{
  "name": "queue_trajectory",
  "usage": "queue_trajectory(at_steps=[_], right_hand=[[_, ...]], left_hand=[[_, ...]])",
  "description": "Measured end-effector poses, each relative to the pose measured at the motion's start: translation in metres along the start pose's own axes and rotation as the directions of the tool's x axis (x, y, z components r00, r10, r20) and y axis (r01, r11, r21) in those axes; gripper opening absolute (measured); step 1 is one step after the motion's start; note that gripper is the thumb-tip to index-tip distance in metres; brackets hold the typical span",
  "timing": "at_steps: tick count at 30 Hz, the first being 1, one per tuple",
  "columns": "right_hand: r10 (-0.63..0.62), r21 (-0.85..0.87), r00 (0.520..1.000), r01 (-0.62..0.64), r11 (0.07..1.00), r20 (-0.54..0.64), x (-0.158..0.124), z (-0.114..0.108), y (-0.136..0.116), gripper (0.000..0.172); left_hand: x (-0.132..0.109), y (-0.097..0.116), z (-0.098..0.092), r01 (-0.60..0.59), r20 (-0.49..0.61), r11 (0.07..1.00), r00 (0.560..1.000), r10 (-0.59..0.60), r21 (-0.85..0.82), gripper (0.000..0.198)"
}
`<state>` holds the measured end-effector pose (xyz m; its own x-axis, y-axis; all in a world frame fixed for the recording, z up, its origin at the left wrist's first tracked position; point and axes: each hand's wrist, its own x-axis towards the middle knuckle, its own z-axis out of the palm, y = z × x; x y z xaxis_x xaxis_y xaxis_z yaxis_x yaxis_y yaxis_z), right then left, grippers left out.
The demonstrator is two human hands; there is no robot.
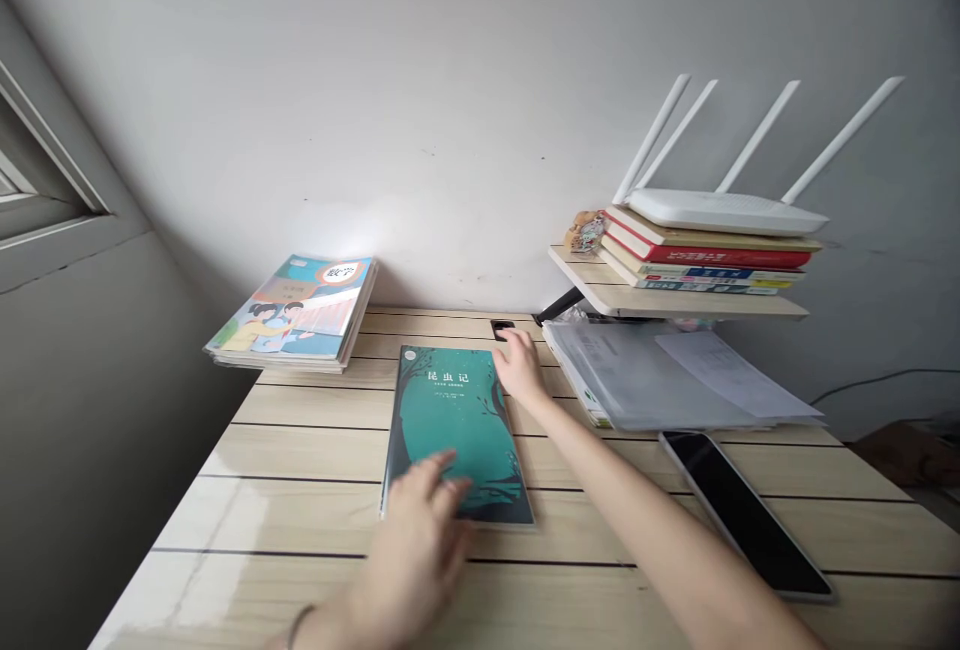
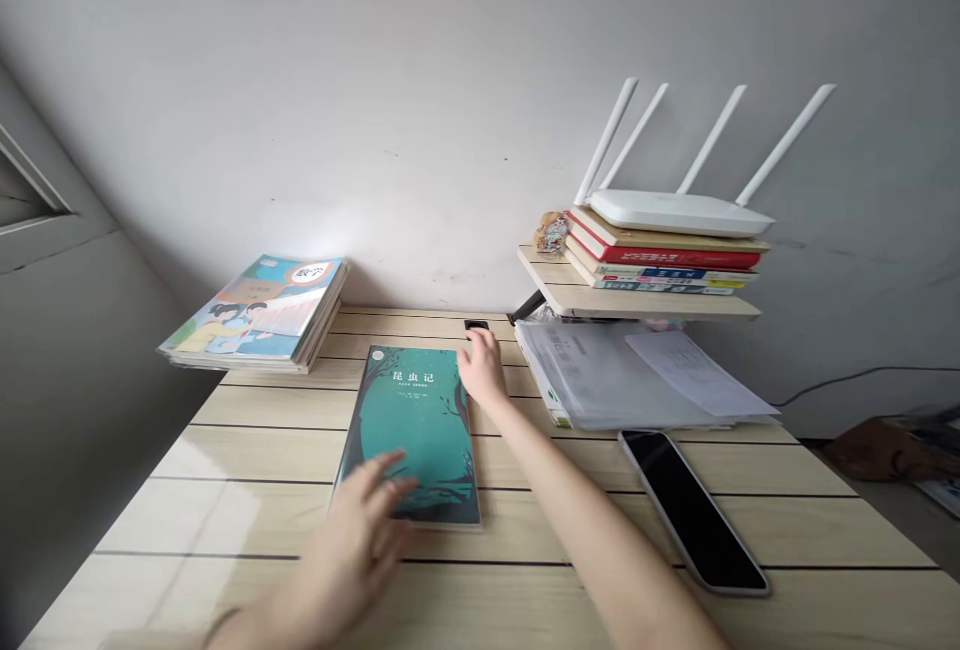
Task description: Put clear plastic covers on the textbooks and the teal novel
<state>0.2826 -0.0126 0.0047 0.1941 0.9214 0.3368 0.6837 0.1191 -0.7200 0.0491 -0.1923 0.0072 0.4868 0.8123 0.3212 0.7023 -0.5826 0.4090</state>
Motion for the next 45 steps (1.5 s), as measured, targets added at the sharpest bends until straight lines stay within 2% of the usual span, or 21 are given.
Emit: queue_trajectory(at_steps=[1, 3, 5, 7, 10, 11, 13, 16, 18, 21, 23, 24, 25, 27, 29, 31, 34, 36, 38, 42, 45], right_hand=[[0.124, 0.098, 0.992, -0.121, 0.988, -0.022, -0.005, -0.009, 0.004, 0.038], [0.323, 0.232, 0.946, -0.319, 0.919, 0.024, -0.017, -0.027, 0.011, 0.032], [0.397, 0.271, 0.913, -0.408, 0.872, 0.098, -0.034, -0.042, 0.015, 0.023], [0.437, 0.326, 0.876, -0.481, 0.814, 0.202, -0.054, -0.051, 0.013, 0.013], [0.459, 0.407, 0.771, -0.628, 0.663, 0.442, -0.079, -0.056, 0.001, 0.008], [0.451, 0.407, 0.737, -0.663, 0.629, 0.504, -0.085, -0.055, -0.005, 0.008], [0.437, 0.369, 0.701, -0.687, 0.625, 0.564, -0.091, -0.053, -0.015, 0.010], [0.418, 0.291, 0.692, -0.664, 0.689, 0.589, -0.092, -0.048, -0.024, 0.014], [0.406, 0.226, 0.707, -0.617, 0.754, 0.578, -0.090, -0.045, -0.024, 0.018], [0.427, 0.039, 0.824, -0.474, 0.880, 0.373, -0.084, -0.041, -0.021, 0.028], [0.422, -0.088, 0.883, -0.413, 0.907, 0.207, -0.080, -0.041, -0.020, 0.036], [0.441, -0.098, 0.879, -0.430, 0.898, 0.181, -0.078, -0.041, -0.020, 0.039], [0.478, -0.073, 0.855, -0.473, 0.878, 0.201, -0.075, -0.041, -0.021, 0.039], [0.554, 0.015, 0.771, -0.588, 0.809, 0.315, -0.071, -0.040, -0.025, 0.033], [0.590, 0.062, 0.695, -0.667, 0.742, 0.412, -0.067, -0.039, -0.029, 0.024], [0.603, 0.063, 0.673, -0.688, 0.723, 0.428, -0.062, -0.036, -0.031, 0.018], [0.634, 0.065, 0.679, -0.700, 0.711, 0.371, -0.051, -0.035, -0.029, 0.020], [0.659, 0.074, 0.679, -0.712, 0.698, 0.322, -0.044, -0.037, -0.026, 0.022], [0.691, 0.083, 0.657, -0.740, 0.668, 0.300, -0.038, -0.040, -0.024, 0.024], [0.744, 0.082, 0.574, -0.807, 0.584, 0.343, -0.035, -0.046, -0.025, 0.020], [0.744, 0.072, 0.547, -0.821, 0.567, 0.383, -0.035, -0.045, -0.026, 0.014]], left_hand=[[0.004, -0.013, -0.012, 0.106, -0.080, 0.993, 0.991, -0.109, -0.045, 0.030], [0.013, -0.040, -0.032, 0.283, -0.126, 0.949, 0.945, -0.301, -0.143, 0.026], [0.025, -0.062, -0.043, 0.471, -0.042, 0.844, 0.867, -0.497, -0.258, 0.025], [0.036, -0.075, -0.049, 0.628, 0.101, 0.688, 0.760, -0.642, -0.364, 0.025], [0.052, -0.075, -0.051, 0.751, 0.319, 0.419, 0.618, -0.719, -0.511, 0.034], [0.057, -0.073, -0.052, 0.765, 0.363, 0.365, 0.594, -0.718, -0.530, 0.039], [0.065, -0.069, -0.053, 0.781, 0.404, 0.346, 0.582, -0.706, -0.519, 0.047], [0.075, -0.068, -0.051, 0.799, 0.416, 0.411, 0.586, -0.695, -0.439, 0.052], [0.081, -0.070, -0.049, 0.802, 0.405, 0.462, 0.592, -0.696, -0.379, 0.049], [0.085, -0.068, -0.044, 0.788, 0.362, 0.547, 0.616, -0.700, -0.283, 0.041], [0.084, -0.059, -0.041, 0.736, 0.257, 0.648, 0.676, -0.691, -0.195, 0.039], [0.082, -0.052, -0.039, 0.680, 0.181, 0.723, 0.731, -0.658, -0.117, 0.040], [0.078, -0.044, -0.036, 0.600, 0.108, 0.800, 0.796, -0.595, -0.016, 0.041], [0.069, -0.028, -0.028, 0.389, 0.035, 0.899, 0.914, -0.403, 0.200, 0.045], [0.059, -0.013, -0.017, 0.220, 0.073, 0.926, 0.965, -0.253, 0.308, 0.050], [0.050, -0.003, -0.004, 0.119, 0.152, 0.935, 0.972, -0.178, 0.335, 0.053], [0.041, 0.000, 0.016, 0.064, 0.211, 0.932, 0.966, -0.147, 0.355, 0.058], [0.036, -0.002, 0.025, 0.059, 0.171, 0.919, 0.976, -0.135, 0.389, 0.060], [0.033, -0.004, 0.032, 0.055, 0.119, 0.906, 0.986, -0.114, 0.419, 0.059], [0.030, -0.006, 0.034, 0.049, 0.095, 0.900, 0.991, -0.099, 0.433, 0.059], [0.029, -0.006, 0.034, 0.051, 0.093, 0.904, 0.991, -0.099, 0.425, 0.060]])
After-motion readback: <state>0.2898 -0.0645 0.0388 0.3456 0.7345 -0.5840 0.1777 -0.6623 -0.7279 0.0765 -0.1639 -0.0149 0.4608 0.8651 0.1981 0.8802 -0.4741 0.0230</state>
